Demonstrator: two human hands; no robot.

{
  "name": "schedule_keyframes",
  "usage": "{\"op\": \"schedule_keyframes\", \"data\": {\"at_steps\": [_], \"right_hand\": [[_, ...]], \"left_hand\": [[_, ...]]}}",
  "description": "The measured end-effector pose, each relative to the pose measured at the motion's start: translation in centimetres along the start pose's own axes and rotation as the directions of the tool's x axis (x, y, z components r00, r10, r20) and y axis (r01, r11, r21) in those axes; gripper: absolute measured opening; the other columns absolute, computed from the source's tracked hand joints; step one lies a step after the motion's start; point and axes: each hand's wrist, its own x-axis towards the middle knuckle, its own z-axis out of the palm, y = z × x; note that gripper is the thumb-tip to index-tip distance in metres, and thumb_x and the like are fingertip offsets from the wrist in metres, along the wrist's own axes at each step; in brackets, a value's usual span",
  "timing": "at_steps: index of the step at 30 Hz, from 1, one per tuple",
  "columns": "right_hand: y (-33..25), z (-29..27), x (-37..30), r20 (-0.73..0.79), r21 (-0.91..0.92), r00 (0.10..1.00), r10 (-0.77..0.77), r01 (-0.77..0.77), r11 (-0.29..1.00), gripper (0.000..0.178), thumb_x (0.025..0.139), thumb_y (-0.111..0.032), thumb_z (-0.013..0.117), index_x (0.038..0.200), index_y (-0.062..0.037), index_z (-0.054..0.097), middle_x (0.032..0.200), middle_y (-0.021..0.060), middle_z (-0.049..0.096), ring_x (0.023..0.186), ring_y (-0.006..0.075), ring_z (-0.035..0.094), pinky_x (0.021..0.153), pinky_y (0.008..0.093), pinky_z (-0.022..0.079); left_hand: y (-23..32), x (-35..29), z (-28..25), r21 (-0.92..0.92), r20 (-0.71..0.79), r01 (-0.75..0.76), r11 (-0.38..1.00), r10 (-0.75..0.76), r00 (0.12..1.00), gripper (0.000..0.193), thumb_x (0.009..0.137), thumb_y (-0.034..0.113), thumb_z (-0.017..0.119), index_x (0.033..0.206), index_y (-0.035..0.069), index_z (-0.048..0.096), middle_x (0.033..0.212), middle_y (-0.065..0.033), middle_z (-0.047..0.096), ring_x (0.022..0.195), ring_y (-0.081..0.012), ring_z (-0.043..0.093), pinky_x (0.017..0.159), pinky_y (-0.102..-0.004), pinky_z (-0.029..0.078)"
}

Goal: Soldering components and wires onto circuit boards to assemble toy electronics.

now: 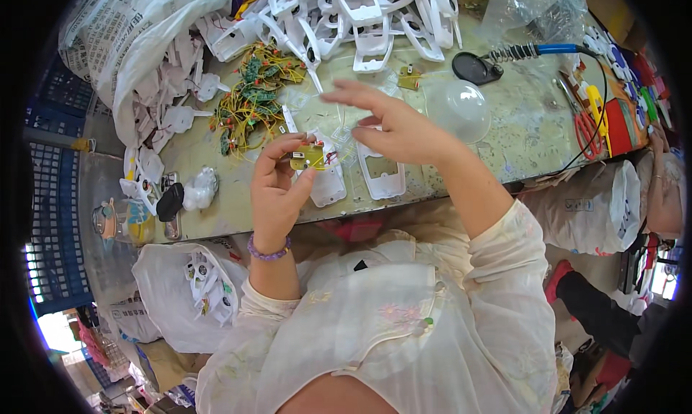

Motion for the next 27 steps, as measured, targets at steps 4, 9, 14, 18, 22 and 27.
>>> {"op": "schedule_keyframes", "data": {"at_steps": [4,9,14,18,22,27], "right_hand": [[-0.7,-0.5,-0.8,0.271,0.121,0.950,0.157,-0.195,0.973,0.034,0.086,-0.006,0.059,0.120,-0.0029,0.059,0.112,0.0077,0.063,0.092,0.0133,0.061,0.077,0.0263,0.051],[-0.5,0.1,-0.9,0.151,0.182,0.925,0.349,-0.373,0.910,0.031,0.089,-0.011,0.064,0.117,-0.0013,0.058,0.097,0.0024,0.064,0.077,0.0067,0.060,0.069,0.0216,0.050],[-0.3,0.7,-0.4,0.065,0.457,0.897,0.438,-0.417,0.786,0.032,0.090,-0.011,0.062,0.120,-0.0003,0.057,0.078,-0.0004,0.058,0.072,0.0077,0.059,0.064,0.0208,0.049],[-0.2,0.5,-0.4,0.143,0.537,0.925,0.352,-0.371,0.757,0.033,0.090,-0.010,0.062,0.120,0.0010,0.057,0.081,0.0006,0.060,0.070,0.0069,0.057,0.063,0.0209,0.049],[-1.3,0.3,0.2,0.097,0.507,0.897,0.431,-0.417,0.754,0.029,0.089,-0.010,0.063,0.115,0.0013,0.060,0.082,0.0014,0.062,0.070,0.0070,0.058,0.062,0.0215,0.048],[-3.9,0.8,-0.2,0.038,0.298,0.963,0.268,-0.267,0.916,0.015,0.082,-0.005,0.069,0.096,-0.0001,0.070,0.078,0.0003,0.063,0.072,0.0075,0.058,0.062,0.0228,0.047]], "left_hand": [[0.3,-0.2,-0.4,-0.006,-0.033,0.005,1.000,-0.005,0.999,0.039,0.078,-0.010,0.060,0.114,0.002,0.052,0.124,-0.0100,0.051,0.116,-0.0186,0.052,0.100,-0.0303,0.040],[0.1,-0.4,-0.6,-0.024,-0.027,-0.020,1.000,0.020,0.999,0.038,0.077,-0.011,0.061,0.111,0.003,0.052,0.123,-0.0101,0.051,0.116,-0.0191,0.052,0.100,-0.0306,0.040],[0.2,-0.7,-0.6,-0.028,0.004,-0.049,0.998,0.049,0.999,0.037,0.076,-0.011,0.062,0.110,0.003,0.052,0.122,-0.0106,0.052,0.116,-0.0199,0.052,0.100,-0.0320,0.040],[0.1,-0.8,-0.9,-0.004,0.040,-0.048,0.999,0.048,0.998,0.036,0.076,-0.010,0.063,0.108,0.003,0.053,0.121,-0.0111,0.052,0.116,-0.0203,0.052,0.100,-0.0329,0.042],[0.4,-1.2,-0.9,0.053,0.110,-0.017,0.998,0.012,0.994,0.036,0.075,-0.010,0.064,0.107,0.004,0.054,0.121,-0.0122,0.053,0.115,-0.0206,0.053,0.098,-0.0328,0.043],[0.5,-1.0,-1.9,0.344,0.125,-0.176,0.922,0.141,0.982,0.038,0.071,-0.001,0.071,0.105,0.005,0.055,0.122,-0.0133,0.054,0.117,-0.0283,0.052,0.101,-0.0377,0.039]]}}
